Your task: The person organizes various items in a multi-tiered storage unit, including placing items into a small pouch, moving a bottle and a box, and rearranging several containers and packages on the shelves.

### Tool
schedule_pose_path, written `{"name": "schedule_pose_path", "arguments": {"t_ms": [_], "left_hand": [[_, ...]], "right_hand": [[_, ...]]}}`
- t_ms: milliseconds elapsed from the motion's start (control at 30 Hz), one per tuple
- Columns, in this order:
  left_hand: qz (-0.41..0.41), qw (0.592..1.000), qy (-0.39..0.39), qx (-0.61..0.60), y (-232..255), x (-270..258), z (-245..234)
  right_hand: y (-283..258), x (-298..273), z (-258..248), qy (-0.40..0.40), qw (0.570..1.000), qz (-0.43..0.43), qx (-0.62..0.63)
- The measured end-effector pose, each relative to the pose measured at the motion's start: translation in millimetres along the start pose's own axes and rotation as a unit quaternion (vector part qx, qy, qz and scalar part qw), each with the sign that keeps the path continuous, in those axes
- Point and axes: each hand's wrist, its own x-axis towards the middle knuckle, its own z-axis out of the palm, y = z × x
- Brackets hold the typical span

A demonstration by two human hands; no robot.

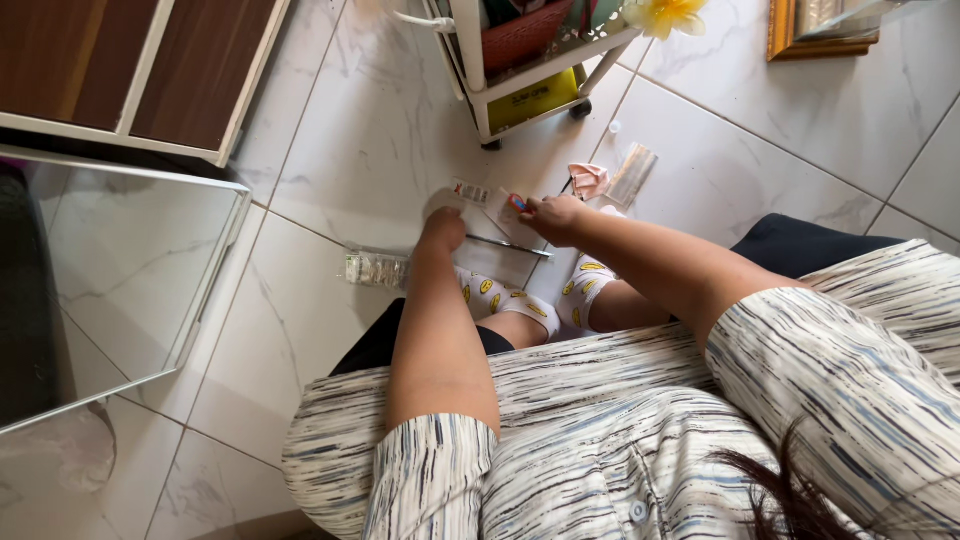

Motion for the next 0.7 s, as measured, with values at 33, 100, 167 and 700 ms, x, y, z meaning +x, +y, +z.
{"name": "schedule_pose_path", "arguments": {"t_ms": [33,100,167,700], "left_hand": [[-0.007,1.000,-0.006,-0.014,4.7,-3.8,-2.2],[-0.005,0.999,-0.014,-0.045,13.1,-11.3,-7.7],[0.005,0.996,-0.025,-0.084,26.0,-15.2,-11.8],[0.165,0.766,-0.159,-0.601,148.5,-60.9,-111.5]], "right_hand": [[4.2,4.1,4.2,0.023,0.999,-0.006,0.026],[9.2,16.4,3.0,0.036,0.993,0.020,0.114],[11.9,17.2,-0.7,0.062,0.978,0.040,0.196],[27.9,-33.7,-152.7,0.245,0.693,0.016,0.678]]}}
